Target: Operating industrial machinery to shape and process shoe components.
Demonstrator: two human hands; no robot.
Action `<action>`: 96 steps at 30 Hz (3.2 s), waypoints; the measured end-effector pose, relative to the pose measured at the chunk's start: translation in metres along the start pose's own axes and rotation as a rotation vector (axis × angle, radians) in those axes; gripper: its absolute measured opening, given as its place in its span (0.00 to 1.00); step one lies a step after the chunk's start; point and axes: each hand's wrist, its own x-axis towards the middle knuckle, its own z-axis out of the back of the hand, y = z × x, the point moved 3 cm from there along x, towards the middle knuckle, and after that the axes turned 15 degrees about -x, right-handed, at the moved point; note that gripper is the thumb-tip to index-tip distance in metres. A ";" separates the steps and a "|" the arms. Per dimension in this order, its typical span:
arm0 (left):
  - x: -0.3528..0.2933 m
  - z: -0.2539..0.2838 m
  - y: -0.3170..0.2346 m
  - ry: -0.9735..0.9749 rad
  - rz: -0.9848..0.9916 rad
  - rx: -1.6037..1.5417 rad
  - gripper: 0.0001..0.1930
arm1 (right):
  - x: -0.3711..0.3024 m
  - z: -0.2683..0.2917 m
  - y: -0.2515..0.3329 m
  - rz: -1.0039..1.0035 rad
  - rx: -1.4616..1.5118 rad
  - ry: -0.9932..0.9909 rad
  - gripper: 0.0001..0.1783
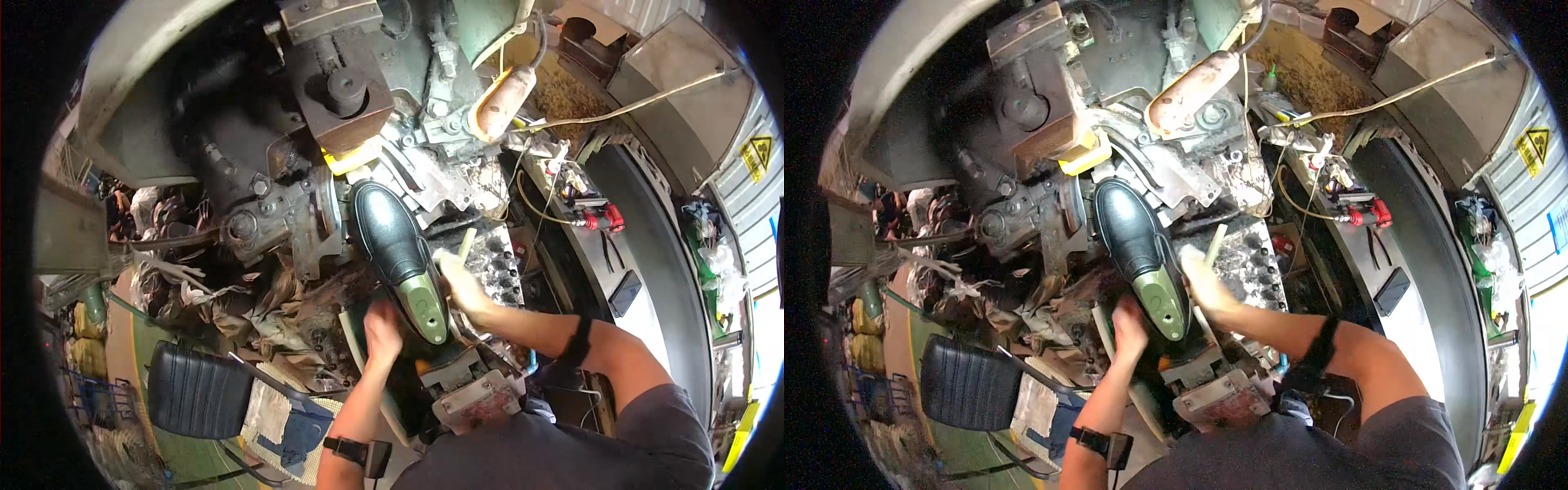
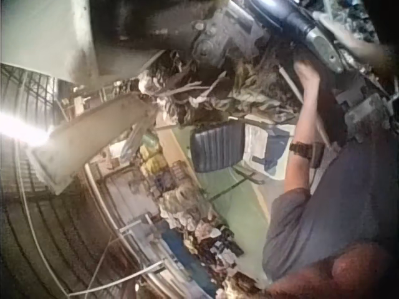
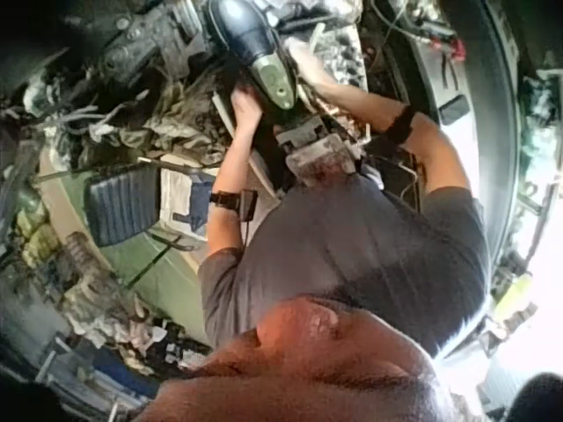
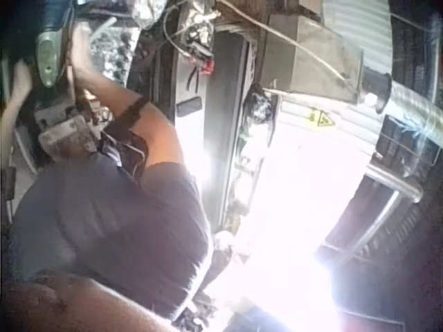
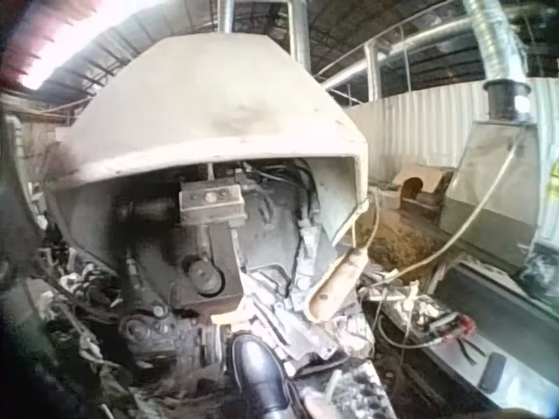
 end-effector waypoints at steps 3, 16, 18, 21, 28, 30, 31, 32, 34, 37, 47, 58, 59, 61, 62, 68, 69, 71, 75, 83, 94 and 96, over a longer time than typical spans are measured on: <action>-0.054 -0.001 0.029 0.465 -0.089 1.082 0.22 | -0.022 0.050 0.029 -0.116 0.029 0.003 0.21; -0.118 -0.041 0.074 0.156 0.199 -0.659 0.30 | -0.083 0.102 0.038 0.220 0.030 -0.196 0.20; -0.145 -0.010 0.025 0.148 0.151 -0.262 0.30 | -0.090 0.089 0.046 0.315 -0.035 -0.167 0.21; -0.171 0.060 -0.017 -0.054 -0.026 -0.010 0.29 | -0.124 0.077 0.055 0.554 -0.345 -0.125 0.17; -0.200 0.145 -0.149 -0.574 -0.236 -1.145 0.16 | -0.208 -0.001 0.088 1.120 -0.564 0.465 0.39; -0.195 0.120 -0.157 -0.609 -0.246 -1.076 0.14 | -0.221 -0.012 0.077 0.942 -0.430 0.459 0.53; -0.192 0.106 -0.163 -0.502 -0.256 -1.019 0.14 | -0.225 -0.010 0.077 0.820 -0.370 0.484 0.65; -0.192 0.074 -0.195 -0.442 -0.221 -1.105 0.15 | -0.228 -0.001 0.054 0.829 -0.392 0.460 0.65; -0.189 0.048 -0.213 -0.227 -0.215 -0.967 0.16 | -0.230 -0.001 0.026 0.204 0.185 0.654 0.70; -0.185 0.006 -0.233 0.065 -0.322 -0.855 0.17 | -0.253 0.041 0.017 0.571 -0.252 0.273 0.66; -0.170 -0.121 -0.248 0.364 -0.197 -0.900 0.14 | -0.330 0.128 -0.018 0.627 -0.310 -0.193 0.82; -0.214 -0.293 -0.271 0.570 0.005 -0.913 0.30 | -0.432 0.242 -0.023 0.465 -0.159 -0.787 0.57; -0.217 -0.308 -0.267 0.747 -0.070 -0.891 0.35 | -0.439 0.256 -0.030 0.464 -0.151 -0.802 0.57; -0.233 -0.338 -0.273 0.967 -0.156 -0.898 0.46 | -0.449 0.278 -0.061 0.368 0.630 -0.589 0.55; -0.236 -0.353 -0.277 0.984 -0.148 -0.884 0.46 | -0.453 0.290 -0.075 0.346 0.787 -0.475 0.53; -0.261 -0.432 -0.290 1.205 -0.144 -0.783 0.47 | -0.488 0.347 -0.095 0.360 0.939 -0.403 0.53; -0.261 -0.443 -0.289 1.206 -0.131 -0.762 0.45 | -0.492 0.354 -0.097 0.345 0.967 -0.411 0.53; -0.264 -0.464 -0.285 1.214 -0.126 -0.742 0.45 | -0.502 0.363 -0.116 0.314 0.992 -0.423 0.51; -0.263 -0.504 -0.265 1.232 -0.011 -0.749 0.49 | -0.519 0.380 -0.125 0.207 1.179 -0.342 0.50; -0.275 -0.542 -0.249 1.257 0.069 -0.669 0.59 | -0.534 0.402 -0.128 0.163 1.175 -0.461 0.56; -0.269 -0.545 -0.249 1.305 -0.004 -0.691 0.54 | -0.533 0.401 -0.140 0.182 1.212 -0.324 0.50; -0.266 -0.547 -0.240 1.278 0.148 -0.816 0.49 | -0.526 0.396 -0.151 0.168 1.285 -0.198 0.48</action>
